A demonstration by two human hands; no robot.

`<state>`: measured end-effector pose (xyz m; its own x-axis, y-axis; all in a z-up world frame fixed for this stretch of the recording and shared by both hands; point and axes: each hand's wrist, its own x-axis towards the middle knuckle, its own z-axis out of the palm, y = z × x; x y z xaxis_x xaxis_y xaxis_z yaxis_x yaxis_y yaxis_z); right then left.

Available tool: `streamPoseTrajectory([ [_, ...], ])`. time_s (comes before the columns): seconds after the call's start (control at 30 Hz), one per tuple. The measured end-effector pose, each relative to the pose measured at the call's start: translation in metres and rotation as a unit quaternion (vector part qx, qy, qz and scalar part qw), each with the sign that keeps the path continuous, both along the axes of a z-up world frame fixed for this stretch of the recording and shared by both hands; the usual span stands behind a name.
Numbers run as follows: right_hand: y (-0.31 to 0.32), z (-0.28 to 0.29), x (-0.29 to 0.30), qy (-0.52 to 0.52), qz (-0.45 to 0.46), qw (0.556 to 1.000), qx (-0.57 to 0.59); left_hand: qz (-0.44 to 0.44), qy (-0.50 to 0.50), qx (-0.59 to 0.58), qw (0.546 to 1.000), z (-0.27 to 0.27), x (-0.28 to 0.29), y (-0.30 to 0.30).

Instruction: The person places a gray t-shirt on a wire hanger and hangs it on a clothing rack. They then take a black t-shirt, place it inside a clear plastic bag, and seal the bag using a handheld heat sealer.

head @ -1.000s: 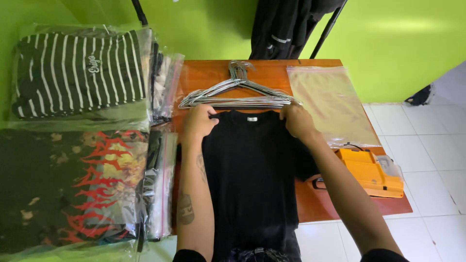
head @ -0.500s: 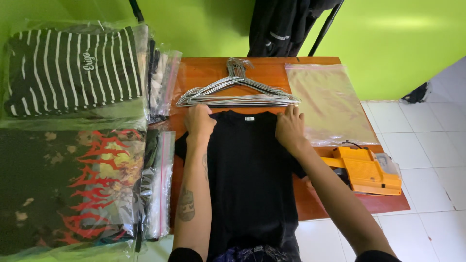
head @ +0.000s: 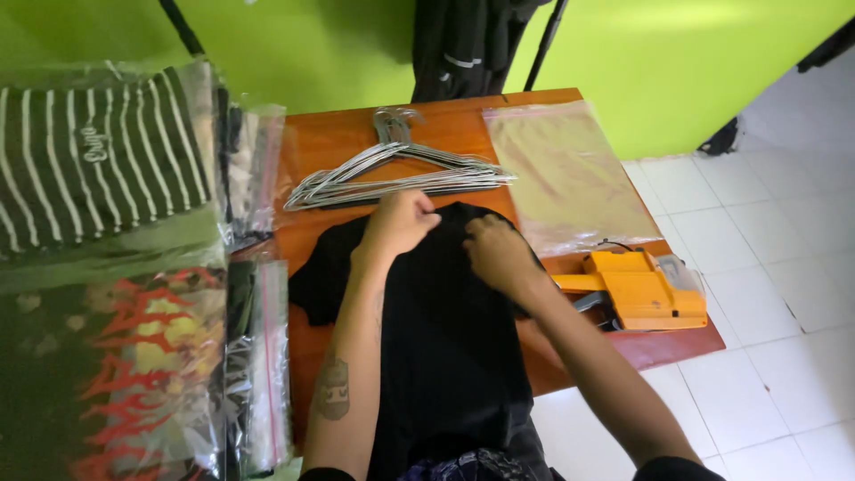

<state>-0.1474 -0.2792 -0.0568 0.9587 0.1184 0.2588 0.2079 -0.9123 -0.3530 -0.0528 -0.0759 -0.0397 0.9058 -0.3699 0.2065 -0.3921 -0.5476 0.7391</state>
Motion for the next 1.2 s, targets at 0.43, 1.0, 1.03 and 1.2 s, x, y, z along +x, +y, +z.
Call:
streamPoseTrajectory([
  [0.43,-0.214,0.041,-0.046,0.041,-0.146,0.980,0.131,-0.293,0.036,-0.037,0.955,0.029,-0.059,-0.138],
  [1.0,-0.245,0.057,-0.071,0.074,-0.256,0.958,0.108,-0.397,0.049,0.314,0.861,-0.014,-0.105,-0.242],
  [1.03,-0.243,0.057,-0.069,0.074,-0.257,0.957,0.108,-0.397,0.049,0.314,0.861,-0.023,-0.105,-0.246],
  [1.2,-0.241,0.063,-0.066,0.085,-0.233,0.965,0.085,-0.392,0.016,0.310,0.866,-0.031,-0.107,-0.264],
])
